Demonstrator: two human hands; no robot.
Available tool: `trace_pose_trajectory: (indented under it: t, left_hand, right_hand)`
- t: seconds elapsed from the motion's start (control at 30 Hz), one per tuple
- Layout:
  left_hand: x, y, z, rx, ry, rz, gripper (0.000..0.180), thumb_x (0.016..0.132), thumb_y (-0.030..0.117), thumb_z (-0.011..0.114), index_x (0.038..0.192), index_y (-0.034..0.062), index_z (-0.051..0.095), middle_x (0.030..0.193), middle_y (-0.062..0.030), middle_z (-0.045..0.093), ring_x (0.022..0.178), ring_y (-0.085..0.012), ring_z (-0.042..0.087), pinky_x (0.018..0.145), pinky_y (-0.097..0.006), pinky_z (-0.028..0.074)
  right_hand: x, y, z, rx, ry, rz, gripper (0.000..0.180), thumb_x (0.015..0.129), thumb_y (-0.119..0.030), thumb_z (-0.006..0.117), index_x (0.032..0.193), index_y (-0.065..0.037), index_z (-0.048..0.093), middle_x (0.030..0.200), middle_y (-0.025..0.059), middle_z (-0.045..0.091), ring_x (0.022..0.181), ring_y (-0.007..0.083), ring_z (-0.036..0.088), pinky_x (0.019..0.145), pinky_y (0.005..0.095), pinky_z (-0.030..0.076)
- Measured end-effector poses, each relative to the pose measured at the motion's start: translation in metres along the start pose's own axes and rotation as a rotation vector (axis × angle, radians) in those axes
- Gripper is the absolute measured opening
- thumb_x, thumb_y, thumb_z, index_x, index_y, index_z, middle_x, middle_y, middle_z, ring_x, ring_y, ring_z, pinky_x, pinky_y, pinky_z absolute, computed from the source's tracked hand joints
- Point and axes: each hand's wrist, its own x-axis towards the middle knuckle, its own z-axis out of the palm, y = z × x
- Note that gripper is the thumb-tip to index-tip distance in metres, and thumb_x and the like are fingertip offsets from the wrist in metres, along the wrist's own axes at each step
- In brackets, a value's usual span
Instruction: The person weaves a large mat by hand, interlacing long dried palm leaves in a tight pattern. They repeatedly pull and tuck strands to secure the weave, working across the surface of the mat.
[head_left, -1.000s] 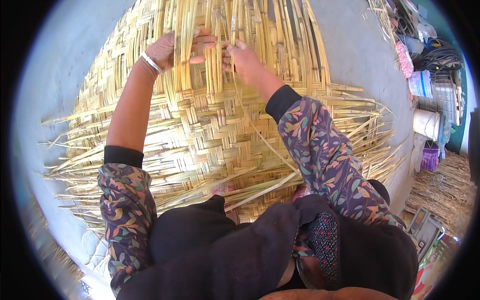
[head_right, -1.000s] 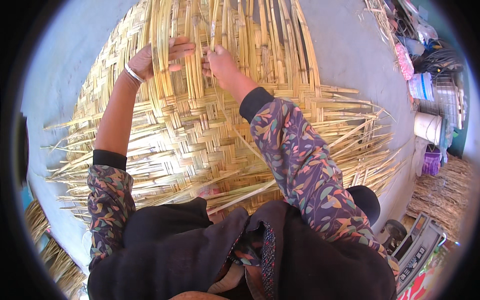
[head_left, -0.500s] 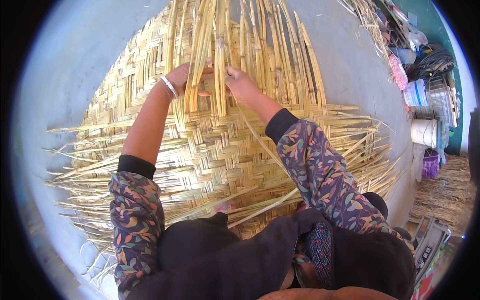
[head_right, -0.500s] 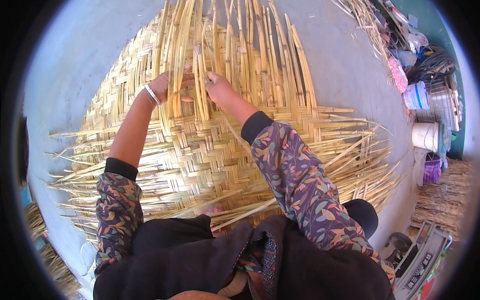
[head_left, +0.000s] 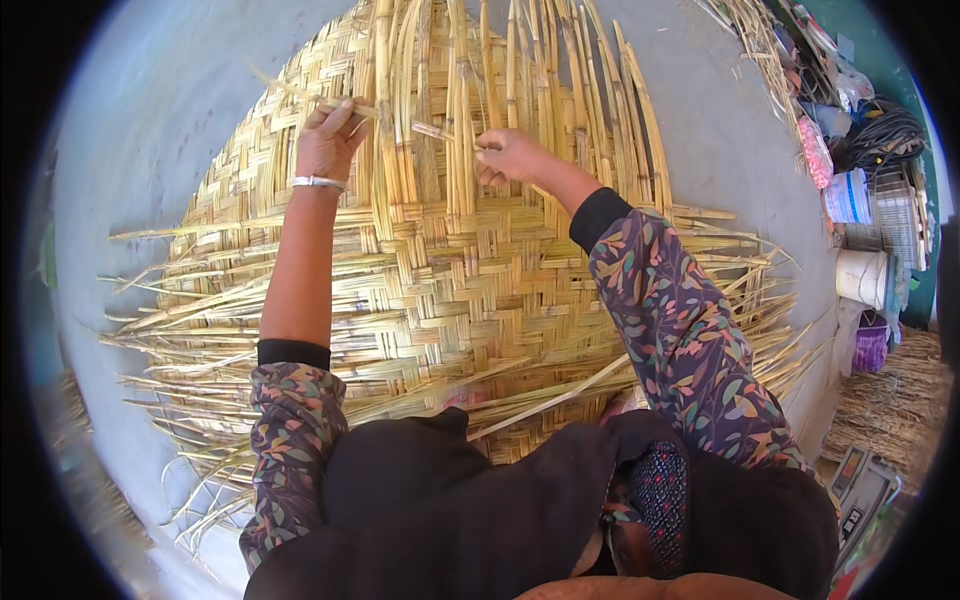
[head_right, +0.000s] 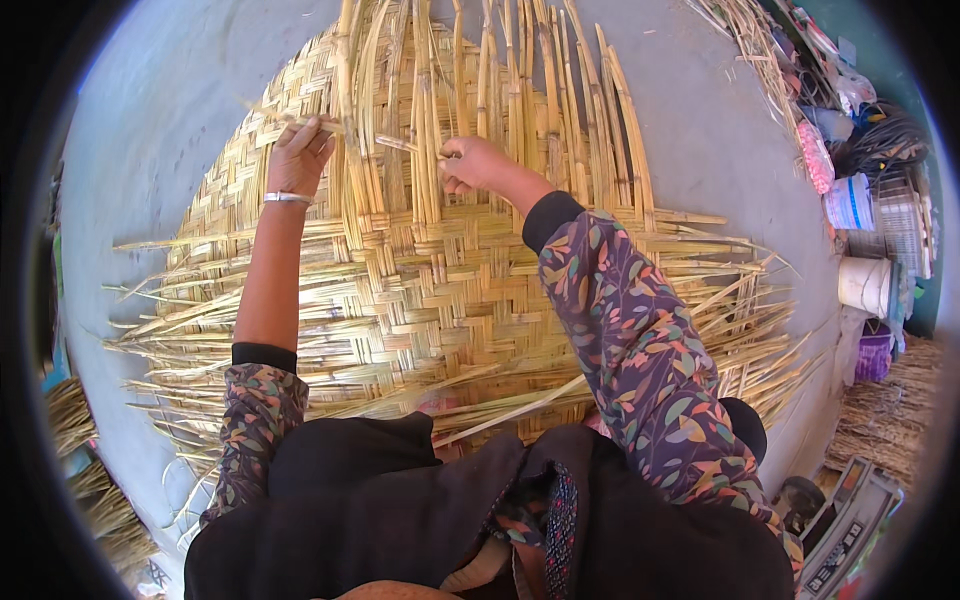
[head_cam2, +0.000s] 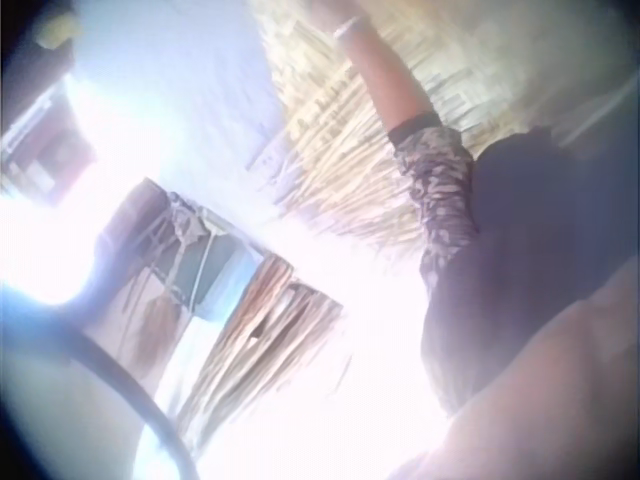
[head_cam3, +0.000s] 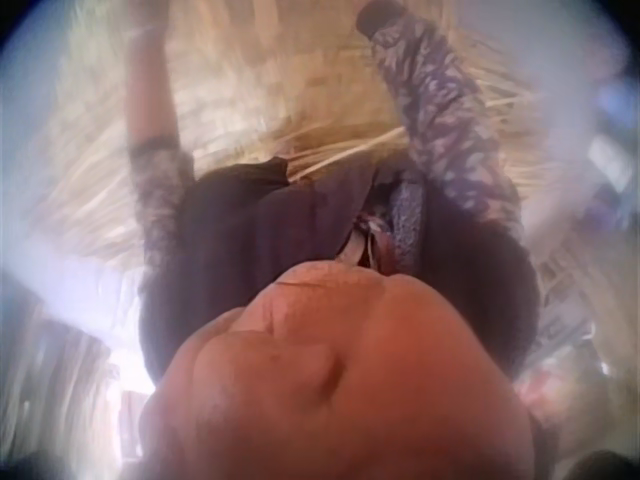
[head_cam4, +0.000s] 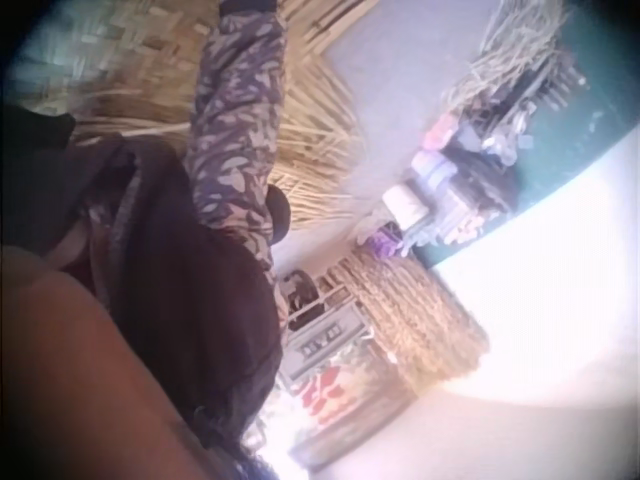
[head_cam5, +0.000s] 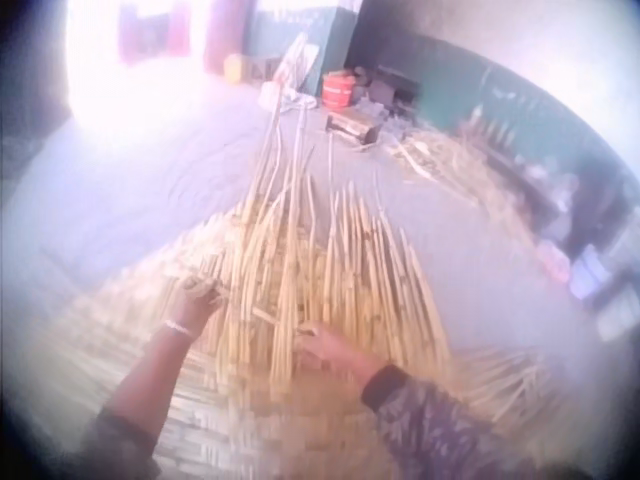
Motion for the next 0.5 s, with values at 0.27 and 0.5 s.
trace_pose_trajectory:
  t: [0.27, 0.5]
  left_hand:
    - [-0.057, -0.011, -0.054, 0.298, 0.405, 0.090, 0.016, 0.081, 0.002, 0.064, 0.094, -0.0062, 0.059, 0.088, -0.0152, 0.065, 0.076, -0.0232, 0.068, 0.054, -0.026, 0.055]
    - [-0.043, -0.026, -0.092, 0.417, 0.439, -0.041, 0.022, 0.079, 0.001, 0.066, 0.092, -0.0108, 0.053, 0.086, -0.0184, 0.064, 0.071, -0.0247, 0.068, 0.051, -0.027, 0.056]
  right_hand:
    - [0.000, 0.000, -0.007, -0.569, 0.020, -0.063, 0.024, 0.086, -0.024, 0.056, 0.097, -0.004, 0.064, 0.073, 0.0078, 0.066, 0.063, 0.0205, 0.063, 0.060, 0.0346, 0.049]
    - [0.012, -0.004, -0.002, -0.758, -0.111, 0.027, 0.025, 0.086, -0.026, 0.053, 0.087, -0.005, 0.065, 0.069, 0.0111, 0.065, 0.065, 0.0286, 0.061, 0.064, 0.0401, 0.047]
